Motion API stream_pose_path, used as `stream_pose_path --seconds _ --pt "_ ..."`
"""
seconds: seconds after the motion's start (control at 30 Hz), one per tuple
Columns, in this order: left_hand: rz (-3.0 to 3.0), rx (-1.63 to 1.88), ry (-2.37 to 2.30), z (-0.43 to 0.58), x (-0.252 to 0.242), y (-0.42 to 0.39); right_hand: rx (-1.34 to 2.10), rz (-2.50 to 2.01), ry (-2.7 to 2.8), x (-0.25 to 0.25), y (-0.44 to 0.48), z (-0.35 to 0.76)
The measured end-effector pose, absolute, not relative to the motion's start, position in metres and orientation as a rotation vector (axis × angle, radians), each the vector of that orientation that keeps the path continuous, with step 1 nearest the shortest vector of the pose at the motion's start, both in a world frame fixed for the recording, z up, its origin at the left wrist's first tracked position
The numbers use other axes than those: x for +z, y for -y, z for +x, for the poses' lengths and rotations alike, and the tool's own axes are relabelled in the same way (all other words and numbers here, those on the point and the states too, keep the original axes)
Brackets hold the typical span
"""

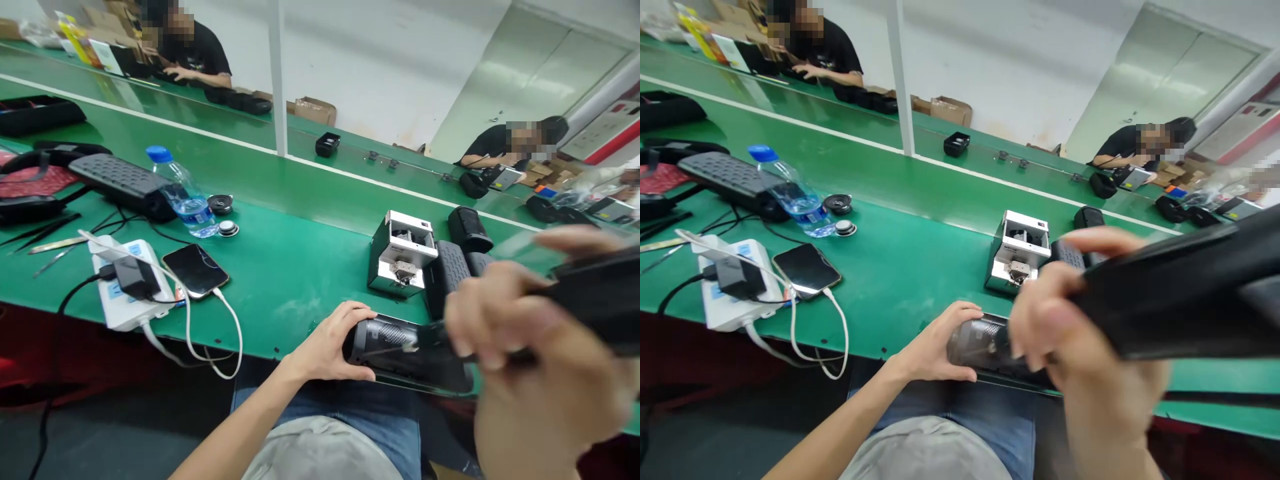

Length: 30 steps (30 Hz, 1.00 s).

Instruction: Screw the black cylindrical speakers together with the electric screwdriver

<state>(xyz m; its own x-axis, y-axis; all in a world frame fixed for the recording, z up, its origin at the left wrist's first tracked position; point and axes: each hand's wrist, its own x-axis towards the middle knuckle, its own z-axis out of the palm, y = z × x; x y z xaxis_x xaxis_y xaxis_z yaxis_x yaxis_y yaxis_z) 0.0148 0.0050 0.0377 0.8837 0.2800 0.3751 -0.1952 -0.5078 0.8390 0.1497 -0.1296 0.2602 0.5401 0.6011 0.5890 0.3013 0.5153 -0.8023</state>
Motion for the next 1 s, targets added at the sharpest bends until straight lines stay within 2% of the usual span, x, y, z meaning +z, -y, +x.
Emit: stream_pose_path --seconds 0.1,0.23,0.43,1.0 --pt "2.008 0.562 -0.064 0.012 0.036 -0.006 -0.067 -0.979 0.892 0.280 0.116 0.192" --pt "1.994 0.562 -0.062 0.011 0.038 -0.005 -0.292 -1.014 0.898 0.265 0.085 0.246" --pt "1.999 0.533 -0.096 0.010 0.038 -0.004 -0.264 -1.093 0.873 0.240 0.057 0.272" --pt "2.013 0.572 -0.063 0.010 0.039 -0.005 -0.231 -1.061 0.905 0.236 0.049 0.276"
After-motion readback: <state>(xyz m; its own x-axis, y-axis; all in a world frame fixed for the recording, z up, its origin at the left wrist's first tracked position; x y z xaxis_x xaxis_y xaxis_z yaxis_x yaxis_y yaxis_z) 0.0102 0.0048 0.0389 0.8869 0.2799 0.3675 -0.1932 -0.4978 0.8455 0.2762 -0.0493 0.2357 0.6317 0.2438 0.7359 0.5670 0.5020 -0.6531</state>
